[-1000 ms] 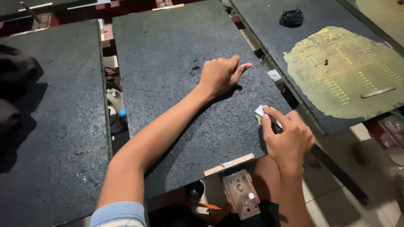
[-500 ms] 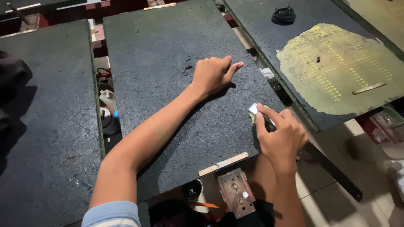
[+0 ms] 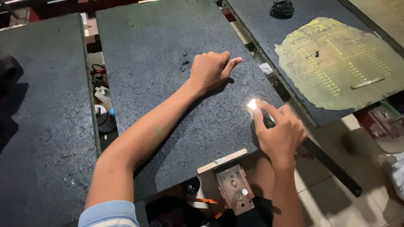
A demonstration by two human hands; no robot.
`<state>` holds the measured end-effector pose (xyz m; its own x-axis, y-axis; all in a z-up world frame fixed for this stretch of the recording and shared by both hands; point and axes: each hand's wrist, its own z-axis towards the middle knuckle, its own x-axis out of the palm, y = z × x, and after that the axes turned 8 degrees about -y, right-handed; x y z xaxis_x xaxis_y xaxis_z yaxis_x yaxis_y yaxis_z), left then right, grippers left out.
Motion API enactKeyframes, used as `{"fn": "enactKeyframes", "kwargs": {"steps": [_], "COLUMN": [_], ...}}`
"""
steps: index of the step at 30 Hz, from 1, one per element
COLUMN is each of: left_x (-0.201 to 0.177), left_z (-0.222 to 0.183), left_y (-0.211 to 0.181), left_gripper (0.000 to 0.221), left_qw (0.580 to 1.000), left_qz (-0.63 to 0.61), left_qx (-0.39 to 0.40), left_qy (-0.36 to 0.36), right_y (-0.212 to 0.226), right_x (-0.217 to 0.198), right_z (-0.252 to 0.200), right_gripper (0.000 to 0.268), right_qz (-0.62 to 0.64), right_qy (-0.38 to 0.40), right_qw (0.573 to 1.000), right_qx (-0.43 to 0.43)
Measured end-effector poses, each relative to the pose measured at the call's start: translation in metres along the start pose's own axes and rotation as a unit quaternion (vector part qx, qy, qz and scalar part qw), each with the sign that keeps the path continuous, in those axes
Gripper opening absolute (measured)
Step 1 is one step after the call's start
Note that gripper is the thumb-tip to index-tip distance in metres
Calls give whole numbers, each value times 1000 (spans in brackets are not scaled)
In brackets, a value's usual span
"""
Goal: Cleaning residue and buildup from screen printing platens using a scraper and a cloth.
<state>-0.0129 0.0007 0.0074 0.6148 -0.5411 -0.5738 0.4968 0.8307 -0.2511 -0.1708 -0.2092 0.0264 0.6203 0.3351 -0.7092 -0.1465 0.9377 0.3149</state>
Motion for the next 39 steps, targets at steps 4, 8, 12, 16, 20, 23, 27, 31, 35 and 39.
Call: {"fn": "enactKeyframes", "kwargs": {"steps": [4, 8, 12, 16, 20, 23, 27, 31, 35, 39], "left_x": [-4, -3, -3, 7, 9, 10, 20, 16, 2, -11], "left_z": [1, 0, 2, 1, -1, -4, -9, -11, -7, 7], "left_y": [-1, -1, -2, 3, 7, 7, 13, 8, 0, -6], "left_gripper": [50, 50, 40, 34, 20, 15, 19, 36, 14, 23], "left_qw": [1000, 1000, 1000, 999, 996, 992, 981, 983, 984, 965], "left_qz": [-6, 3, -13, 13, 55, 86, 141, 127, 8, -143], "left_qx": [2, 2, 6, 22, 51, 71, 108, 130, 170, 198], "left_qy": [-1, -2, -18, -40, -42, -58, -73, -20, 43, 100], "right_y": [-1, -1, -2, -5, -10, -10, -15, -10, -19, -23], "right_x": [0, -1, 0, 4, 11, 10, 12, -8, -19, -22], "right_z": [1, 1, 1, -2, -3, -4, -3, 8, 14, 17], "right_gripper": [21, 22, 24, 22, 22, 24, 26, 25, 18, 21], "right_qz": [7, 16, 26, 24, 23, 16, -7, 4, -79, -165], "right_qy": [-2, 6, 9, -12, -24, -30, -26, 26, 55, 71], "right_qw": [1000, 1000, 1000, 1000, 999, 999, 999, 999, 992, 979], "right_qx": [-4, -3, 10, -3, -15, -23, -31, -24, -76, -95]}}
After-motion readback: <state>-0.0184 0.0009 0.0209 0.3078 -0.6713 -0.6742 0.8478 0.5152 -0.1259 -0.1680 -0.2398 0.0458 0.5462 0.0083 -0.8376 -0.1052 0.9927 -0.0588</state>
